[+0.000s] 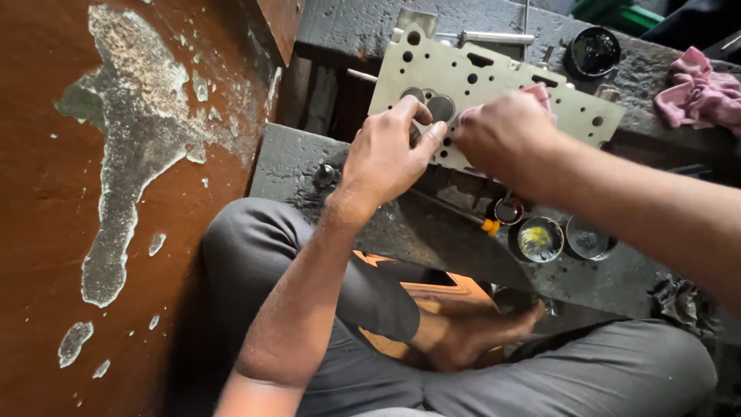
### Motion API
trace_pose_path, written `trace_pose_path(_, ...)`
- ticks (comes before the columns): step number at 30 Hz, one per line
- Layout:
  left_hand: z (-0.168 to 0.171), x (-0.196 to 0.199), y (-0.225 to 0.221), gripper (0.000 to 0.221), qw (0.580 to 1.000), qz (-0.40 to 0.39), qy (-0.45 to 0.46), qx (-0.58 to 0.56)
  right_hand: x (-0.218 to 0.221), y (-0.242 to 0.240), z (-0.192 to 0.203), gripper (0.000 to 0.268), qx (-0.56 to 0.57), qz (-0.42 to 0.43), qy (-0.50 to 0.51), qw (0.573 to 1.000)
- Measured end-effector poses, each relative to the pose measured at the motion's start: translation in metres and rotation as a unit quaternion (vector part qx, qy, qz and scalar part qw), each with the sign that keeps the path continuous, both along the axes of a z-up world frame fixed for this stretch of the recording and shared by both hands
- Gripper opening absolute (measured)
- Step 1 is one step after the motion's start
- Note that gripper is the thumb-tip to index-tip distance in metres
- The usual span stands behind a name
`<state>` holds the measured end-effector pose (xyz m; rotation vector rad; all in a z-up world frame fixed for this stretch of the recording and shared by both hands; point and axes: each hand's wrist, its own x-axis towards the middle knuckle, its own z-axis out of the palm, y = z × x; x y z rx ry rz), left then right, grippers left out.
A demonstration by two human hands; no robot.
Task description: The person applies grinding paste to a valve, inserts it into the cylinder head, and spins the valve stem by hand and with a tool to lap the valve seat. They wipe the valves and the cylinder head with a cloth, and use a screwdriver to adjust components.
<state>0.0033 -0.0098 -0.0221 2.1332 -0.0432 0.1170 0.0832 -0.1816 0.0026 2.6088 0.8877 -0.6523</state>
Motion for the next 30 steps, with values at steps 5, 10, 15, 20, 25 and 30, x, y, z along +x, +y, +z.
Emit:
trace_pose_path(5,-0.001,0.002,0.0,0.035,0.999,-0.028,0.039,-0.02,0.005,-0.02,-0.017,0.024,0.414,-0.486,0.215,0.739)
trace_pose_path(10,-0.007,0.004,-0.005,0.048,0.961,-0.152,0.094,-0.212,-0.088,-0.053,-0.04,0.04,0.74,-0.45,0.369,0.337)
trace_pose_path(15,-0.008,-0.002,0.01,0.043,0.91,-0.31,0.143,-0.233,-0.133,-0.045,-0.035,0.041,0.779,-0.468,0.322,0.264)
trace_pose_path(20,-0.002,0.0,0.017,0.033,0.956,-0.247,0.059,-0.149,-0.132,-0.053,-0.047,0.03,0.792,-0.478,0.238,0.297)
trace_pose_path(25,-0.003,0.002,0.004,0.037,0.938,-0.111,0.072,-0.32,-0.139,-0.034,-0.058,0.025,0.789,-0.409,0.197,0.414)
trace_pose_path(30,0.002,-0.001,0.002,0.043,0.939,-0.057,0.08,-0.331,-0.146,-0.021,-0.042,0.023,0.708,-0.398,0.138,0.567)
